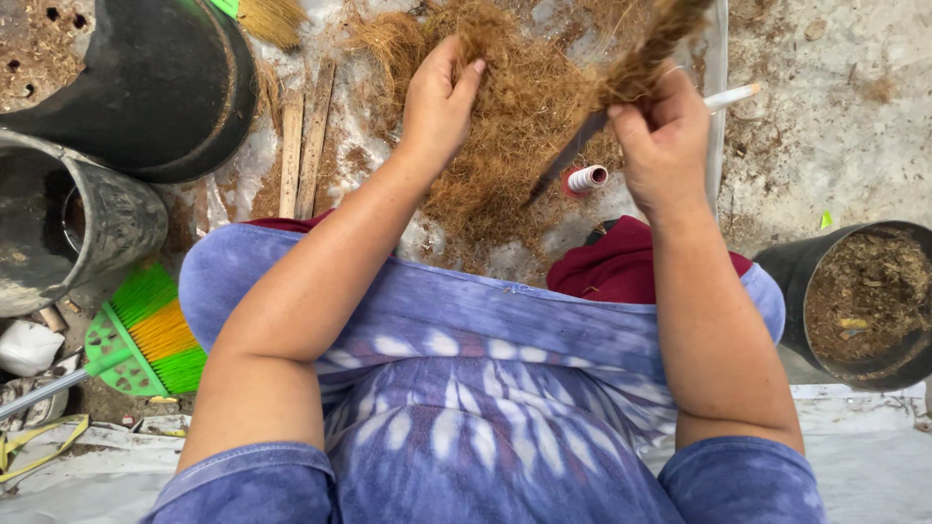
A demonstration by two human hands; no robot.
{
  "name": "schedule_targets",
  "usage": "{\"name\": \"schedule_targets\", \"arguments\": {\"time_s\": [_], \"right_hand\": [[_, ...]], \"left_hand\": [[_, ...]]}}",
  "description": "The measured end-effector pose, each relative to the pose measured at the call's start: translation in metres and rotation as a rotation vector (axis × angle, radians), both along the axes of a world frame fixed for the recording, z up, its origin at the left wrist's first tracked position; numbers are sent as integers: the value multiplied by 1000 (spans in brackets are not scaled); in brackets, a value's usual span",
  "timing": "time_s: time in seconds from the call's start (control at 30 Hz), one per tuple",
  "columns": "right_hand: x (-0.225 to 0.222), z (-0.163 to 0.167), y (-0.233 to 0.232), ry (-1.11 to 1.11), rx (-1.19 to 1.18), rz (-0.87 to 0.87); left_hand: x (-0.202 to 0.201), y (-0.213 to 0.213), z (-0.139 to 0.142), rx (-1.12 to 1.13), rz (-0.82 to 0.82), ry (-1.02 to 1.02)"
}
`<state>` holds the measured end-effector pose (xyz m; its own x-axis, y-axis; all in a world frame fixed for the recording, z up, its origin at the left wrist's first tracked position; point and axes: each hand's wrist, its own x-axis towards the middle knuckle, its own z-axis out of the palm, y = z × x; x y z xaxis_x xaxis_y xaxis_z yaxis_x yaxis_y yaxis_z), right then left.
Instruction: The person sits on a plastic sheet and repeatedly gathers loose coconut coir into bundles, then wraps and ties them with white string. The person handles the coir and string by hand, forming compact bundles and securing them with knots.
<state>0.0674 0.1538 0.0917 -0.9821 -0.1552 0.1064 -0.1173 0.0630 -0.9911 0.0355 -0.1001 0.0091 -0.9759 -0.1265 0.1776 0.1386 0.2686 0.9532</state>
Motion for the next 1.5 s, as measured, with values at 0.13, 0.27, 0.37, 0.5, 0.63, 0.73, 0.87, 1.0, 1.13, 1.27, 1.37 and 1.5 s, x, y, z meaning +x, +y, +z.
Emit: {"name": "schedule_targets", "arguments": {"time_s": [0.13, 0.27, 0.37, 0.5, 0.63, 0.73, 0.87, 1.0, 1.13, 1.27, 1.37, 1.5], "right_hand": [[5, 1, -14, 82, 21, 167], [11, -4, -23, -24, 81, 159], [11, -4, -24, -20, 48, 154], [7, -7, -28, -5, -75, 185], [3, -12, -32, -12, -96, 223], [-4, -18, -39, -21, -176, 240], [-17, -17, -46, 49, -240, 303], [-22, -13, -47, 29, -304, 322], [-25, -8, -37, -83, -362, 262], [-26, -8, -32, -130, -350, 253], [-27, -9, -37, -149, -401, 277], [-26, -10, -47, -176, -475, 292]], "left_hand": [[-1, 10, -18, -141, 105, 109], [-15, 9, -28, -8, 256, 122], [-37, -18, -22, -57, 462, 173], [-45, -55, -16, -125, 609, 102], [-38, -26, -23, -118, 192, -238], [-19, 10, -32, -201, -120, 2], [7, 14, -31, 370, -438, -309], [17, 4, -25, 487, -472, -295], [19, -5, -28, 813, -420, -381], [18, -16, -26, 1032, -470, -432], [23, -7, -18, 852, -569, -344], [29, 4, -6, 761, -558, -299]]}}
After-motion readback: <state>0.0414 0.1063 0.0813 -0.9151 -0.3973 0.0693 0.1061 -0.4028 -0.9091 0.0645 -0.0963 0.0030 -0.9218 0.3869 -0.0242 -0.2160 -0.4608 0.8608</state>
